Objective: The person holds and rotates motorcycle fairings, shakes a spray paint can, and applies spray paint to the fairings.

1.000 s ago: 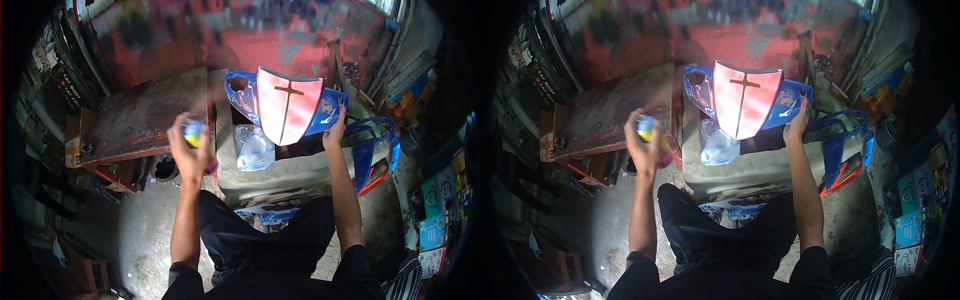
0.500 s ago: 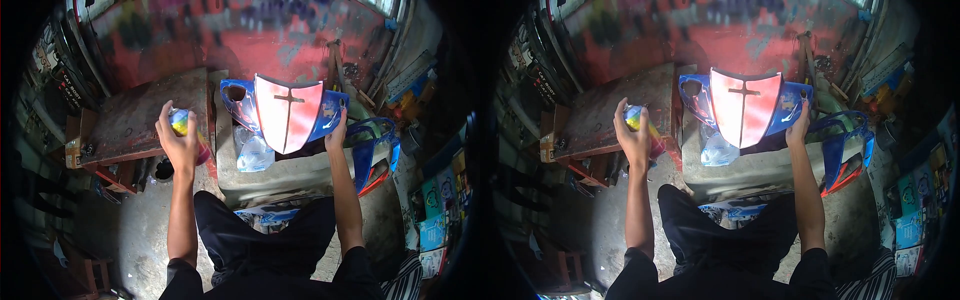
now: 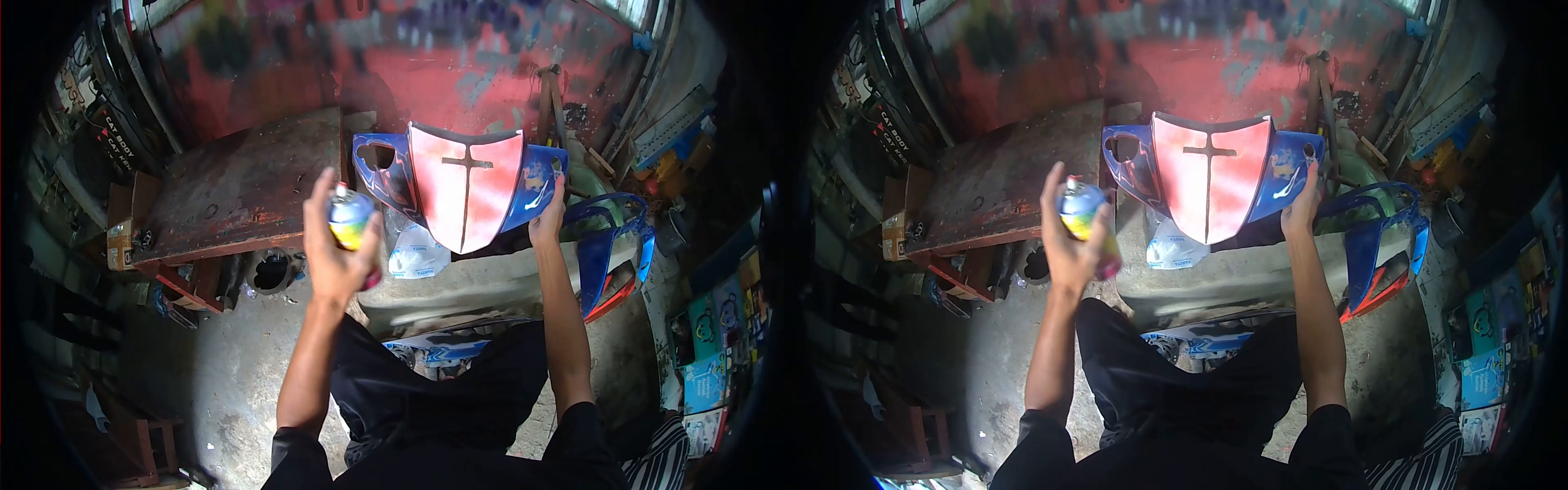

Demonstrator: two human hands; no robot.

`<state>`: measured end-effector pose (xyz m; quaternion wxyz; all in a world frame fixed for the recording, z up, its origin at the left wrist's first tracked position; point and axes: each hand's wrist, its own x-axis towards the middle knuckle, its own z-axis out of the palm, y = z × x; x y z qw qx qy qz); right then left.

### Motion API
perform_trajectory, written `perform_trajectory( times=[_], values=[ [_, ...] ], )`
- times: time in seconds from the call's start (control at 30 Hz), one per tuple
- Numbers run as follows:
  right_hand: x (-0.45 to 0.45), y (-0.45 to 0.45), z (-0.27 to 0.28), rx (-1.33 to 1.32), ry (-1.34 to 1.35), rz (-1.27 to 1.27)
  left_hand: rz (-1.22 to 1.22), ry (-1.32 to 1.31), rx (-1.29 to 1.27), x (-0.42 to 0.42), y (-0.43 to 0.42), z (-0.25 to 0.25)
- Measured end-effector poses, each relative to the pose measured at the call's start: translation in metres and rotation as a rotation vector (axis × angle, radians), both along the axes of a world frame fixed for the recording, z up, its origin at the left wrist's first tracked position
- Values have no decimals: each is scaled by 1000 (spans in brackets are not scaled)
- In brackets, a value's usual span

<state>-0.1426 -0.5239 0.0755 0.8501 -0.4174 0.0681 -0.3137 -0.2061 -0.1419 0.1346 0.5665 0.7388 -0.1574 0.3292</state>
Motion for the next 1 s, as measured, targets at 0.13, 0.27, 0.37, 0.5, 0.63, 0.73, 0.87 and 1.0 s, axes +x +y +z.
perform_trajectory(
  times=[0.13, 0.27, 0.37, 0.5, 0.63, 0.73, 0.87, 1.0],
  values=[
    [-1, -2, 2, -31, -27, -10, 39, -26, -41, 10, 22, 11],
    [0, 2, 2, 5, -11, -23, -106, 3, -125, 3, 21, 16],
    [2, 0, 0, -1, -36, 17, -103, -14, -86, 6, 17, 10],
    [2, -2, 2, -2, -40, 7, 230, -52, -45, 15, 18, 9],
    [-2, 0, 7, -7, -41, 1, 410, -92, -47, 17, 20, 16],
    [-1, 1, 7, -20, -36, -1, 390, -165, 50, 11, 5, 17],
    [1, 12, 9, -31, -44, -5, -103, -276, 295, -30, -35, 3],
    [-3, 24, 14, -34, -31, -54, -210, -215, 267, -52, -41, 11]
  ],
)
